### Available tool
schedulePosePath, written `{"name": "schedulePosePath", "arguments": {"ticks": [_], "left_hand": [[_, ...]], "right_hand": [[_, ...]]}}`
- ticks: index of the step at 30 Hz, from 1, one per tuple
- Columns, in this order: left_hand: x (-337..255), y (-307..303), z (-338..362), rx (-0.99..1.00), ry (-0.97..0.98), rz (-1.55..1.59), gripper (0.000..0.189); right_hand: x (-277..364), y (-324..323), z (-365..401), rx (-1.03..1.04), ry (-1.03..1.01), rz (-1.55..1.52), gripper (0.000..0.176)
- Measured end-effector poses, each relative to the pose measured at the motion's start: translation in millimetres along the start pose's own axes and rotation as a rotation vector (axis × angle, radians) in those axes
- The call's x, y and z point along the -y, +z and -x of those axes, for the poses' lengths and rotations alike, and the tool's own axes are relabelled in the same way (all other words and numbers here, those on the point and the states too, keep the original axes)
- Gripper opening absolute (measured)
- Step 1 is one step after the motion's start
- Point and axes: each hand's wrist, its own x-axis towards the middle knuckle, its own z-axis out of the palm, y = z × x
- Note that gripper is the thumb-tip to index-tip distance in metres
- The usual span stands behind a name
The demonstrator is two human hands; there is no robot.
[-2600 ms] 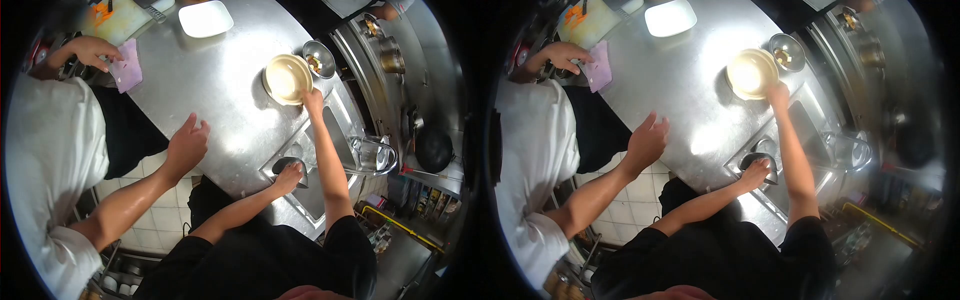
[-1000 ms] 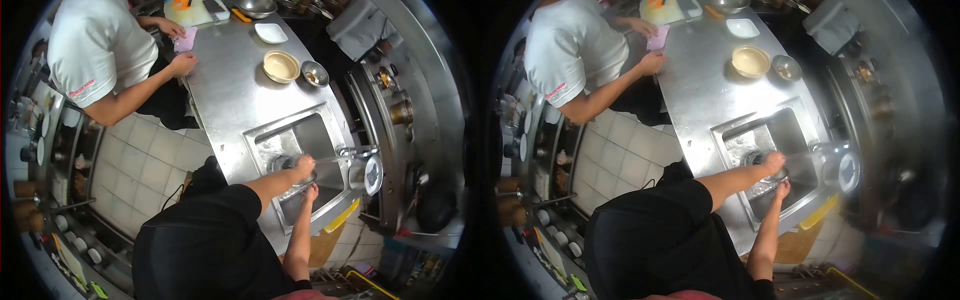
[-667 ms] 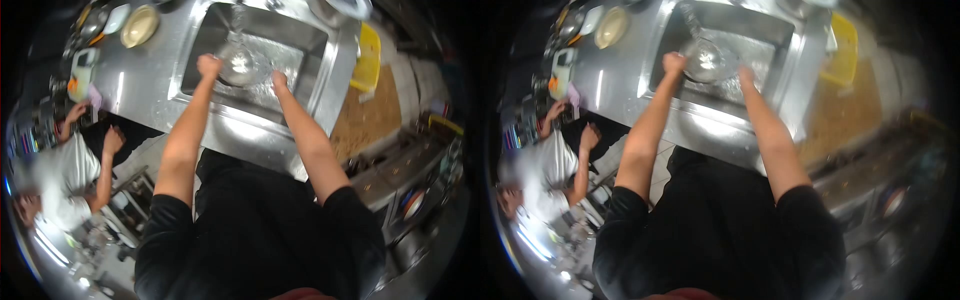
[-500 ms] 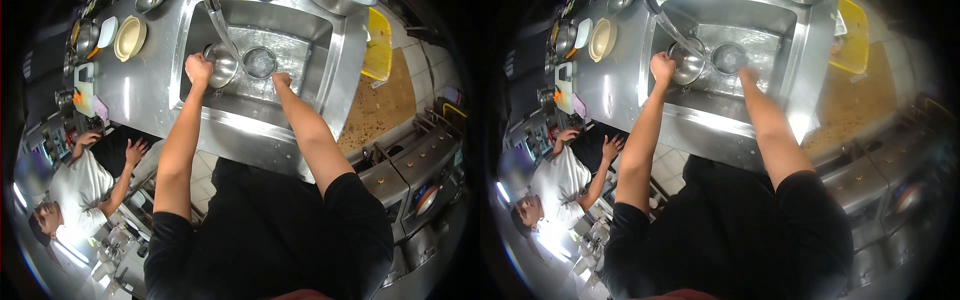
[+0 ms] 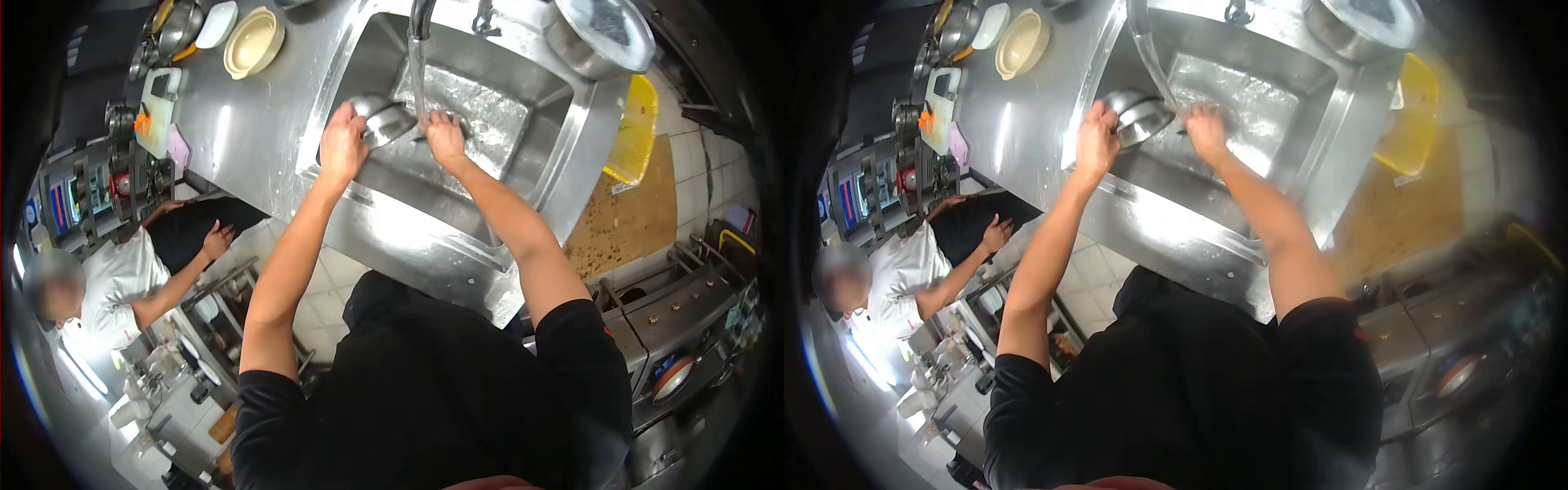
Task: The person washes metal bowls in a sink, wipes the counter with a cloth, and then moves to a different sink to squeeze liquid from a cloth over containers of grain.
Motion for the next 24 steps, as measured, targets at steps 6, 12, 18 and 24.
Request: {"name": "schedulePosePath", "arguments": {"ticks": [6,12,18,24], "left_hand": [[-12,-37,38,-0.07,0.151,0.033,0.013],[-19,-47,61,-0.158,0.233,0.138,0.009],[-22,-40,73,-0.211,0.247,0.22,0.002],[-20,-31,76,-0.309,0.433,0.21,0.009]], "right_hand": [[-39,-111,-33,0.144,0.115,0.067,0.031],[-75,-198,-72,0.161,0.208,0.233,0.045],[-98,-125,-65,0.119,0.018,0.117,0.041],[-38,-124,-60,0.161,0.127,0.098,0.005]]}}
